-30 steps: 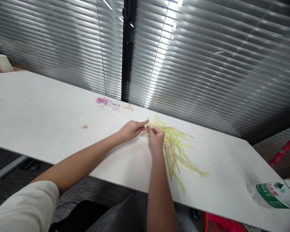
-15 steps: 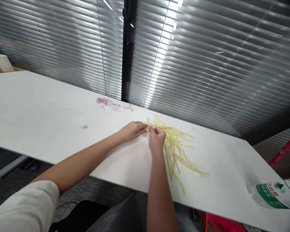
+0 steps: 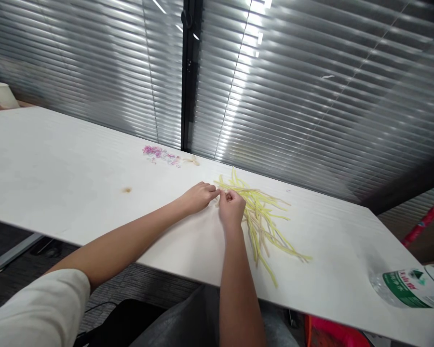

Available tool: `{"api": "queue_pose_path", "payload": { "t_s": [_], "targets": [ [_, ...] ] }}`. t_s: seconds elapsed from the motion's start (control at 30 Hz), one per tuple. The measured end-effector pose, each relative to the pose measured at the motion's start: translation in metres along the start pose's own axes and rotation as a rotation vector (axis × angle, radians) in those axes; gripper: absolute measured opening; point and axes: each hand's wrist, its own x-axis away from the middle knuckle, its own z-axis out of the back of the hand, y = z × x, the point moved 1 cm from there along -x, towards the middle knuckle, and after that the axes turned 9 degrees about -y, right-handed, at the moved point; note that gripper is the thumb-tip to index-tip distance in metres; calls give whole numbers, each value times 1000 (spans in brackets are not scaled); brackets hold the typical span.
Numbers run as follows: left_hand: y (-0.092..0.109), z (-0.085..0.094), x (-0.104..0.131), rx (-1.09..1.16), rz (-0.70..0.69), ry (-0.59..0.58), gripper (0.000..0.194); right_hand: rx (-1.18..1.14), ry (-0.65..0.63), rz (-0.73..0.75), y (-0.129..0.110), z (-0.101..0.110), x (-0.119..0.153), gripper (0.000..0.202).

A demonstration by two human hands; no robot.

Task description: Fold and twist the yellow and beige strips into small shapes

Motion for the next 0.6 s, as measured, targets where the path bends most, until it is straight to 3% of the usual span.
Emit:
{"api": "queue_pose_path", "payload": {
  "t_s": [0.13,0.27,0.47,0.6],
  "targets": [
    [2,-4,-1,4,1,-45,33,263,-3,95,-3,1,2,28],
    [3,-4,-1,7,16,-62,32,351,-6,135,-1,0,2,27],
    [6,-2,-1,-8,52,-60,30,322,-9,143,-2,-2,2,27],
    [7,1,2,165,65,-21,29,146,19,87,-4,-1,0,26]
  ]
}}
